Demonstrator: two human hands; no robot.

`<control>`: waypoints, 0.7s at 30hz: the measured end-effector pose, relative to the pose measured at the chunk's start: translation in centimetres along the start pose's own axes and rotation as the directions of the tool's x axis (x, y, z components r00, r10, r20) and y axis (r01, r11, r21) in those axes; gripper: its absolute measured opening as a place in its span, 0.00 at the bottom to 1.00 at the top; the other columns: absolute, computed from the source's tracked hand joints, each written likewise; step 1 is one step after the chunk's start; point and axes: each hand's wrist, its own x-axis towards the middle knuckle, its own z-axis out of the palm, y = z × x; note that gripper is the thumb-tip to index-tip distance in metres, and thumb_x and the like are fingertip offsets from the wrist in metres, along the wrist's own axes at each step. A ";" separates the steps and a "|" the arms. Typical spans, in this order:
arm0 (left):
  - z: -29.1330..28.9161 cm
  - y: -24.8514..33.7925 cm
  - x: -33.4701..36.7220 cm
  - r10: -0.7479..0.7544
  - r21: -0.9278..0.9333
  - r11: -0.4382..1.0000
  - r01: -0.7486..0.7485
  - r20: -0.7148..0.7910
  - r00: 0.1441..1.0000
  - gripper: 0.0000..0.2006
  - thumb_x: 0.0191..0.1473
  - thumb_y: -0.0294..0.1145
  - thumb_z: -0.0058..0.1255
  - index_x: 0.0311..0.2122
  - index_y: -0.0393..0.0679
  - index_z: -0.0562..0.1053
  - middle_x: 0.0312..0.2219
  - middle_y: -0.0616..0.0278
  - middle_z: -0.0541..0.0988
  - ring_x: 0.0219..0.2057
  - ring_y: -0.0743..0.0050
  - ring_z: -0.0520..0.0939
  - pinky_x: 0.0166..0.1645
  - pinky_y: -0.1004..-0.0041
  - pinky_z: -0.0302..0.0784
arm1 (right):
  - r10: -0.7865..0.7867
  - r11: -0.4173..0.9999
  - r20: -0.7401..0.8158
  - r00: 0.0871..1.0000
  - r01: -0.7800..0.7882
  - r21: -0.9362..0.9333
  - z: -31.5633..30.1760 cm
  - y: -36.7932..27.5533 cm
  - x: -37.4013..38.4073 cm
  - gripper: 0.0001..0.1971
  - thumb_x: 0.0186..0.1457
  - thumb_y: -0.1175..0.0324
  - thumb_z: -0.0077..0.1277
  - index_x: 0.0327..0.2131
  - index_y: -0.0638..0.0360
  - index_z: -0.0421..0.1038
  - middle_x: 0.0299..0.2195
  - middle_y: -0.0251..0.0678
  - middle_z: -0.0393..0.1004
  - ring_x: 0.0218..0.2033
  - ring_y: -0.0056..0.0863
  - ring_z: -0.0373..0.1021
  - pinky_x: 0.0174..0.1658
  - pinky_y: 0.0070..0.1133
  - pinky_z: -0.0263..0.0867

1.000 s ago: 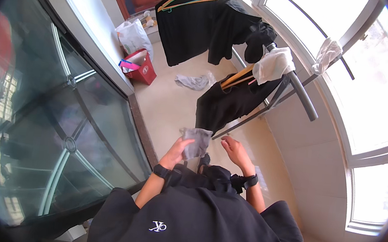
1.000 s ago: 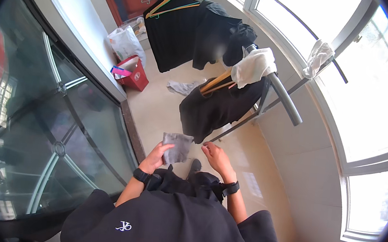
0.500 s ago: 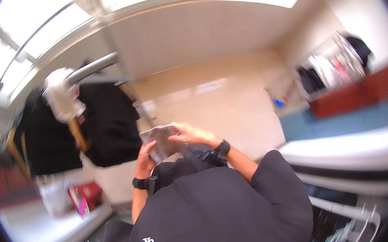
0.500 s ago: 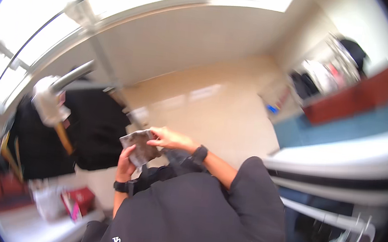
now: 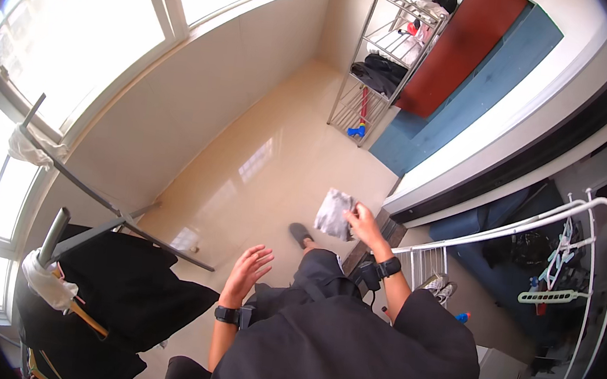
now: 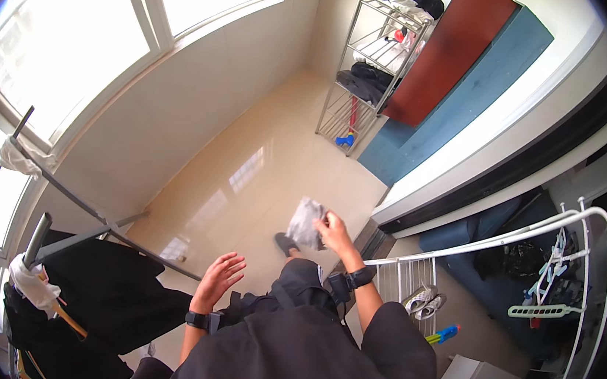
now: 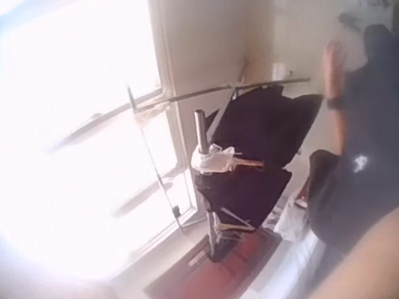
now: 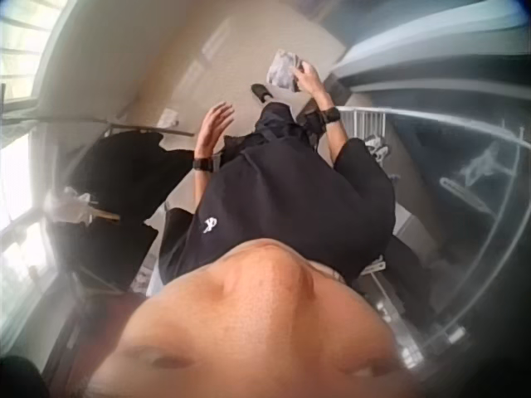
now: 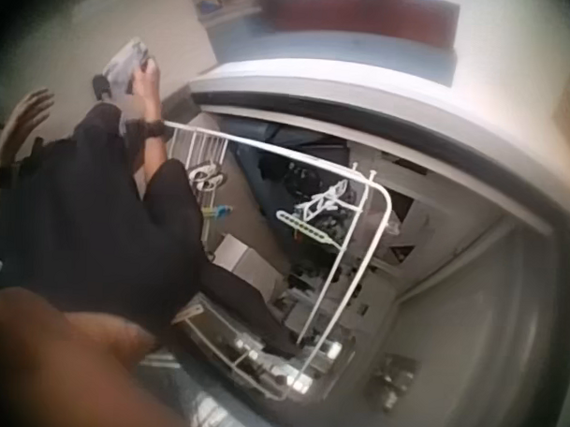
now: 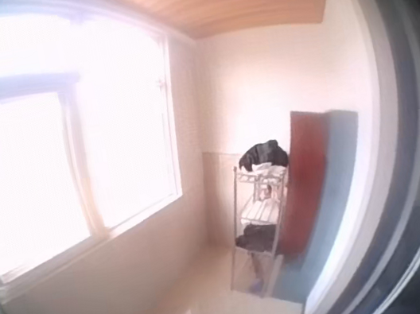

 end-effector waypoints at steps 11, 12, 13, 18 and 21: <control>5.7 0.9 16.1 0.124 -0.031 0.990 -0.139 -0.292 0.948 0.17 0.53 0.37 0.37 0.46 0.39 0.60 0.45 0.53 0.66 0.48 0.63 0.66 0.51 0.66 0.61 | 0.015 0.998 -0.094 0.995 -0.021 -0.066 -13.8 6.1 19.7 0.08 0.48 0.69 0.45 0.31 0.64 0.66 0.21 0.27 0.66 0.21 0.13 0.60 0.24 0.14 0.58; 6.7 1.2 17.7 0.150 -0.039 0.985 -0.168 -0.277 0.949 0.17 0.53 0.37 0.37 0.46 0.40 0.60 0.45 0.54 0.65 0.48 0.63 0.66 0.51 0.65 0.61 | 0.020 0.995 -0.082 0.996 -0.028 -0.091 -14.8 7.5 22.0 0.09 0.48 0.68 0.45 0.31 0.63 0.65 0.21 0.27 0.66 0.21 0.14 0.62 0.24 0.15 0.59; 7.6 1.4 19.0 0.179 -0.050 0.979 -0.199 -0.263 0.948 0.17 0.53 0.38 0.37 0.46 0.41 0.60 0.46 0.55 0.65 0.48 0.62 0.66 0.51 0.65 0.60 | 0.024 0.992 -0.067 0.997 -0.032 -0.118 -15.4 8.4 24.0 0.09 0.48 0.68 0.45 0.32 0.62 0.65 0.22 0.28 0.67 0.21 0.15 0.63 0.23 0.16 0.60; 9.5 1.9 22.4 0.163 -0.059 0.978 -0.199 -0.374 0.913 0.16 0.53 0.37 0.37 0.44 0.40 0.62 0.43 0.54 0.67 0.46 0.64 0.68 0.48 0.68 0.64 | 0.265 0.950 -0.056 0.963 -0.251 0.186 -18.2 8.1 32.0 0.11 0.45 0.67 0.46 0.30 0.64 0.64 0.23 0.35 0.69 0.25 0.24 0.67 0.26 0.23 0.65; 9.2 1.6 22.9 0.133 -0.141 0.965 -0.222 -0.469 0.873 0.15 0.52 0.36 0.38 0.43 0.40 0.63 0.42 0.55 0.68 0.45 0.65 0.69 0.47 0.68 0.64 | 0.338 0.890 -0.068 0.939 -0.295 0.348 -20.9 10.5 38.2 0.10 0.46 0.69 0.44 0.31 0.66 0.62 0.25 0.36 0.69 0.23 0.27 0.69 0.24 0.25 0.68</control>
